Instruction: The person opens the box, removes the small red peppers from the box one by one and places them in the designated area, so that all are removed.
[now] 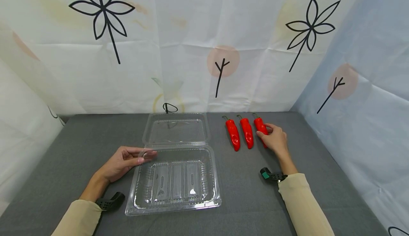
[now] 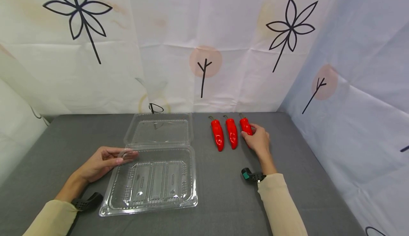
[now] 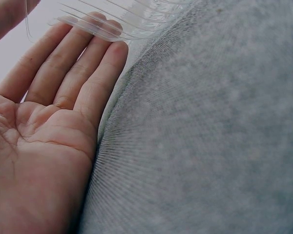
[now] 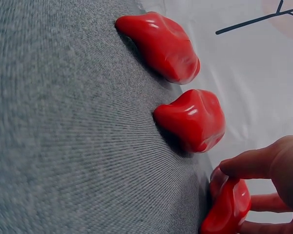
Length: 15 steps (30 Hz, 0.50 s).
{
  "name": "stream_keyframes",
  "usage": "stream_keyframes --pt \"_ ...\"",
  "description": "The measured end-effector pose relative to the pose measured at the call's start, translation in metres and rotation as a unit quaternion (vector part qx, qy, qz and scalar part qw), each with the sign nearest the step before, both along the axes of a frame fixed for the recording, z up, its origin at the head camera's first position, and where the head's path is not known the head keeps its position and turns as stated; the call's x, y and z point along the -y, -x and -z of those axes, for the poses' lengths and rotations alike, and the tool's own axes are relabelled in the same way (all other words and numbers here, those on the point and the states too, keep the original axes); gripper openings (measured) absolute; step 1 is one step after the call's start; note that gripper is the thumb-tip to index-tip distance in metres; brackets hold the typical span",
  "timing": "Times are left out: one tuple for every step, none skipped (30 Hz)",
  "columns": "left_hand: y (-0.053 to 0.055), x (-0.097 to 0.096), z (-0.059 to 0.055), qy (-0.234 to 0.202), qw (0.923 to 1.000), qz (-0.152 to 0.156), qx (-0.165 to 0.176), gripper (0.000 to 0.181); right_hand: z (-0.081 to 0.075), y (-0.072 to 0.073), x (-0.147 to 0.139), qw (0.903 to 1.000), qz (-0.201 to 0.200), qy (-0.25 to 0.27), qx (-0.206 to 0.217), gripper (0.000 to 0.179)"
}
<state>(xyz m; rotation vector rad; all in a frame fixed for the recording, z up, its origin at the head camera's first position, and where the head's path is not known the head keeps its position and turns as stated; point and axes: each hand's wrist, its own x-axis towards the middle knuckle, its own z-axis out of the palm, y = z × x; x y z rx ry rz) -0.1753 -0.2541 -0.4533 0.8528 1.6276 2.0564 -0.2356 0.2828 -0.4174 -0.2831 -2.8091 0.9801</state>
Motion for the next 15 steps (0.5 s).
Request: stream_keyframes --pt "0.0002 0.0001 0.0001 0.0 1.0 0.0 -0.004 0.037 0.0 0.0 0.0003 1.0 0.0 0.0 -0.001 0.059" --pt "0.0003 0.0003 0.0002 0.0 1.0 0.001 -0.005 0.037 0.0001 0.0002 0.0004 1.0 0.0 0.0 -0.002 0.059" --pt "0.0004 0.0004 0.0004 0.0 1.0 0.001 -0.006 0.037 -0.0001 0.0001 0.0008 1.0 0.0 0.0 -0.003 0.058" --pt "0.0005 0.0005 0.0004 0.001 1.0 0.001 -0.007 0.037 -0.0002 0.0002 0.0008 1.0 0.0 -0.001 -0.005 0.058" --pt "0.0006 0.0006 0.0006 0.001 1.0 0.0 -0.007 0.037 -0.0003 0.0002 0.0011 1.0 -0.001 -0.001 -0.006 0.058" --pt "0.0006 0.0007 0.0006 0.002 1.0 -0.001 -0.007 0.037 -0.0004 0.0001 0.0011 1.0 -0.001 -0.003 -0.008 0.059" --pt "0.0006 0.0007 0.0006 0.002 1.0 -0.001 -0.007 0.037 -0.0003 0.0001 0.0011 1.0 -0.002 -0.004 -0.009 0.059" --pt "0.0006 0.0007 0.0006 0.002 1.0 -0.001 -0.004 0.038 -0.0003 0.0 0.001 0.9999 -0.002 -0.005 -0.009 0.059" --pt "0.0005 0.0007 0.0006 0.003 1.0 -0.002 -0.003 0.038 -0.0004 -0.0002 0.001 1.0 -0.003 -0.005 -0.008 0.059" --pt "0.0006 0.0006 0.0005 0.003 1.0 -0.002 -0.003 0.038 -0.0002 -0.0003 0.0009 1.0 -0.003 -0.006 -0.007 0.06" --pt "0.0006 0.0005 0.0006 0.003 1.0 -0.002 -0.002 0.038 -0.0002 -0.0005 0.0009 1.0 -0.003 -0.007 -0.006 0.06" --pt "0.0007 0.0004 0.0006 0.003 1.0 -0.001 -0.003 0.038 -0.0001 -0.0007 0.0007 1.0 -0.004 -0.008 -0.005 0.061" --pt "0.0009 0.0003 0.0006 0.002 1.0 -0.001 -0.003 0.038 0.0 -0.0007 0.0006 1.0 -0.004 -0.008 -0.004 0.061" --pt "0.0009 0.0003 0.0008 0.002 1.0 -0.001 -0.003 0.038 0.0 -0.0009 0.0005 0.9999 -0.004 -0.008 -0.004 0.061" --pt "0.0011 0.0003 0.001 0.002 1.0 0.0 -0.005 0.038 -0.0001 -0.0009 0.0003 0.9999 -0.004 -0.008 -0.005 0.061"
